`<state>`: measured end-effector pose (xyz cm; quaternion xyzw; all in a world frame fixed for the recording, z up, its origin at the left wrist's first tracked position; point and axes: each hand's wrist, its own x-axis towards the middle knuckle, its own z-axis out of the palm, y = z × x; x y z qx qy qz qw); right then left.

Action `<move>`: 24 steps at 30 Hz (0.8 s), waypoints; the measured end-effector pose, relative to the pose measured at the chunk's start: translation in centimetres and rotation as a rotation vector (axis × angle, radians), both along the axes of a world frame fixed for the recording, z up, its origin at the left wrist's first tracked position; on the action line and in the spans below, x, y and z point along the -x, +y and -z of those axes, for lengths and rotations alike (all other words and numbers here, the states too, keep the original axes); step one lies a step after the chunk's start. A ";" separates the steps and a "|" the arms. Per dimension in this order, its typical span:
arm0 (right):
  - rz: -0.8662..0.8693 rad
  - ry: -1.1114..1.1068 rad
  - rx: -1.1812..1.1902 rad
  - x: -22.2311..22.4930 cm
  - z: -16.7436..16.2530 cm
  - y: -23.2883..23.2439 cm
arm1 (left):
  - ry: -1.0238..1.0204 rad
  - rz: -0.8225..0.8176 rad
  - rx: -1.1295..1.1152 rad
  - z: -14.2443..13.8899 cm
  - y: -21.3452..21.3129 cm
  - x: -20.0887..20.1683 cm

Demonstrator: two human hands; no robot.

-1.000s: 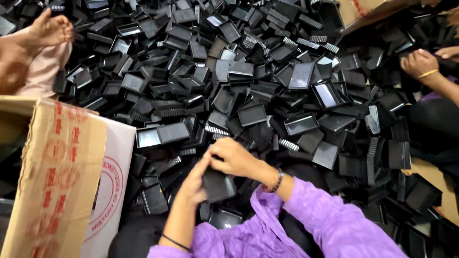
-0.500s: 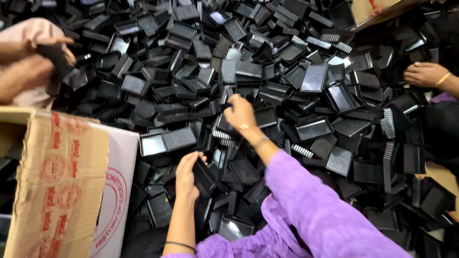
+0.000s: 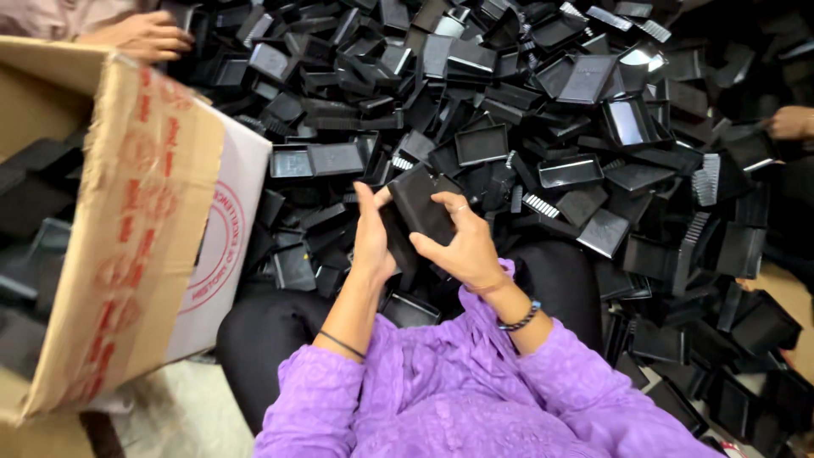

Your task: The person sits on the floor among a large pile of black plastic boxes, picks up boxes one at a time, fits the lid onto the base, and places the closed box into a cardboard box beside them. Other workers around the pile perform the same sorting and packing.

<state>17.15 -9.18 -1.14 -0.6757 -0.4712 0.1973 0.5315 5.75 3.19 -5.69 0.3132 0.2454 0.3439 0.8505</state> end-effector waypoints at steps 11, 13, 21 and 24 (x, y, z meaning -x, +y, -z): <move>-0.147 0.090 -0.070 3.0 1.1 -3.6 | 0.015 -0.201 -0.290 -0.5 -3.7 0.6; -0.155 0.107 -0.005 3.5 1.9 -4.2 | 0.035 -0.199 -0.352 -1.3 -4.9 2.4; -0.480 0.818 0.056 5.5 7.7 -4.5 | -0.044 -0.184 -0.176 0.6 -7.4 9.2; -0.599 0.731 0.101 4.7 8.8 -1.6 | 0.028 -0.176 -0.269 -2.4 -5.4 11.9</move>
